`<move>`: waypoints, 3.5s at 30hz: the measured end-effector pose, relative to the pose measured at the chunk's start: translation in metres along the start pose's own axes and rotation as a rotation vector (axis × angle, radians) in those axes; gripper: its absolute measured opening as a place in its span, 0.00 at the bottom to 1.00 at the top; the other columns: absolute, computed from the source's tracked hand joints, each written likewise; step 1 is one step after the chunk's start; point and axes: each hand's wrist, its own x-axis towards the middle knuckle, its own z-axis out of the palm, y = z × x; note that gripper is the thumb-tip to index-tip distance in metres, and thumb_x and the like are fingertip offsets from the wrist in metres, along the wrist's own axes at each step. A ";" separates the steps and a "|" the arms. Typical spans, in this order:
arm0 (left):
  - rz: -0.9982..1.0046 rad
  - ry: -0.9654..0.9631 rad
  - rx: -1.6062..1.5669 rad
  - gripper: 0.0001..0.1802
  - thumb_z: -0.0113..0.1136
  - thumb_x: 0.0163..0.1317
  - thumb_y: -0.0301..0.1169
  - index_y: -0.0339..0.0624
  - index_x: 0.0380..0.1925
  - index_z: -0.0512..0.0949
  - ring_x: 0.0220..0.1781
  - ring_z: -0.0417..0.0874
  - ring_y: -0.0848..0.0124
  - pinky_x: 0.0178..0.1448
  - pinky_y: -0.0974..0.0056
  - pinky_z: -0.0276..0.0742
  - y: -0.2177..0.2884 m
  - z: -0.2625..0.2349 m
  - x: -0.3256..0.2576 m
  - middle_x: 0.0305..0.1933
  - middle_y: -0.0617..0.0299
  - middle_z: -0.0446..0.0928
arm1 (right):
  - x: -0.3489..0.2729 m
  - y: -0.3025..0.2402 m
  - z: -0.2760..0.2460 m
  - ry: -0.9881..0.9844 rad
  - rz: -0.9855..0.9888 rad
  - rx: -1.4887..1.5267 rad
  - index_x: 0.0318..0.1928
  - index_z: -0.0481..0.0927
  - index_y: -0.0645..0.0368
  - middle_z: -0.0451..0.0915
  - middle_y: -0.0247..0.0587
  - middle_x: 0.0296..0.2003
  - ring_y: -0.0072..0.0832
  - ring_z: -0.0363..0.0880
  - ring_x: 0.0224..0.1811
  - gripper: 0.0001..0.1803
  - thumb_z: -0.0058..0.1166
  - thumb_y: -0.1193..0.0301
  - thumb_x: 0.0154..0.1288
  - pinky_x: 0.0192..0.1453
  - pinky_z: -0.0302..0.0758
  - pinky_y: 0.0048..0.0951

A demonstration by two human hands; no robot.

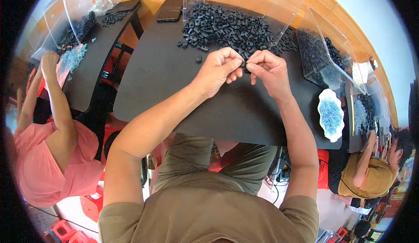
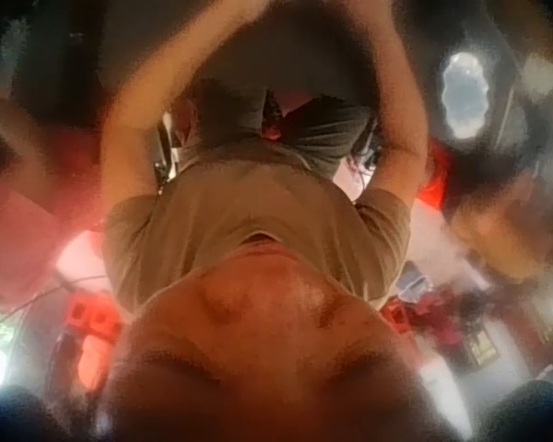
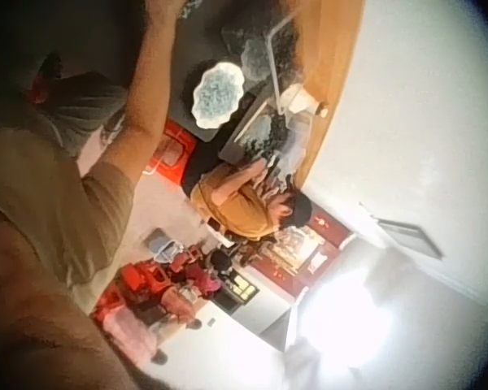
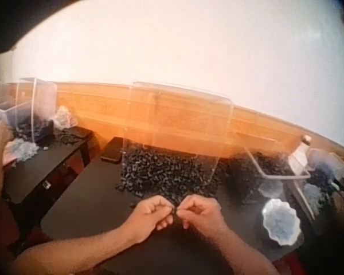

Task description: The person assembles small black plastic parts by hand at a workbench.

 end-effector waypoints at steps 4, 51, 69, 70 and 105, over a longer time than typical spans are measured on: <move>0.000 0.030 0.080 0.06 0.51 0.64 0.31 0.41 0.32 0.72 0.21 0.68 0.83 0.23 0.79 0.62 0.004 0.002 -0.001 0.22 0.68 0.72 | -0.001 -0.001 0.002 -0.007 -0.005 -0.071 0.28 0.75 0.64 0.74 0.34 0.27 0.15 0.71 0.20 0.02 0.55 0.80 0.57 0.20 0.68 0.14; 0.323 0.396 0.359 0.07 0.52 0.61 0.27 0.40 0.37 0.75 0.26 0.68 0.83 0.27 0.77 0.64 0.020 -0.012 0.009 0.29 0.67 0.75 | -0.020 -0.099 -0.203 0.733 -0.223 -1.466 0.38 0.77 0.62 0.78 0.42 0.30 0.31 0.79 0.32 0.09 0.54 0.78 0.55 0.37 0.75 0.29; 0.468 0.261 0.919 0.04 0.55 0.53 0.20 0.35 0.30 0.74 0.30 0.75 0.75 0.37 0.70 0.71 0.003 0.002 -0.001 0.29 0.61 0.74 | -0.012 -0.004 -0.051 -0.122 -0.021 -1.468 0.30 0.77 0.60 0.74 0.42 0.32 0.40 0.74 0.42 0.07 0.56 0.75 0.48 0.41 0.74 0.40; 0.447 0.239 0.909 0.04 0.55 0.53 0.20 0.35 0.30 0.74 0.31 0.76 0.73 0.37 0.70 0.71 0.005 0.002 -0.001 0.30 0.59 0.74 | -0.012 -0.002 -0.053 -0.093 -0.042 -1.443 0.30 0.77 0.60 0.74 0.43 0.31 0.40 0.75 0.41 0.06 0.56 0.75 0.48 0.41 0.74 0.40; 0.060 0.004 0.323 0.04 0.54 0.59 0.29 0.42 0.30 0.74 0.24 0.70 0.82 0.27 0.77 0.65 -0.007 0.005 0.000 0.24 0.65 0.75 | -0.026 -0.008 -0.081 0.082 0.224 -1.001 0.25 0.77 0.62 0.76 0.41 0.19 0.34 0.75 0.22 0.06 0.59 0.74 0.47 0.28 0.70 0.32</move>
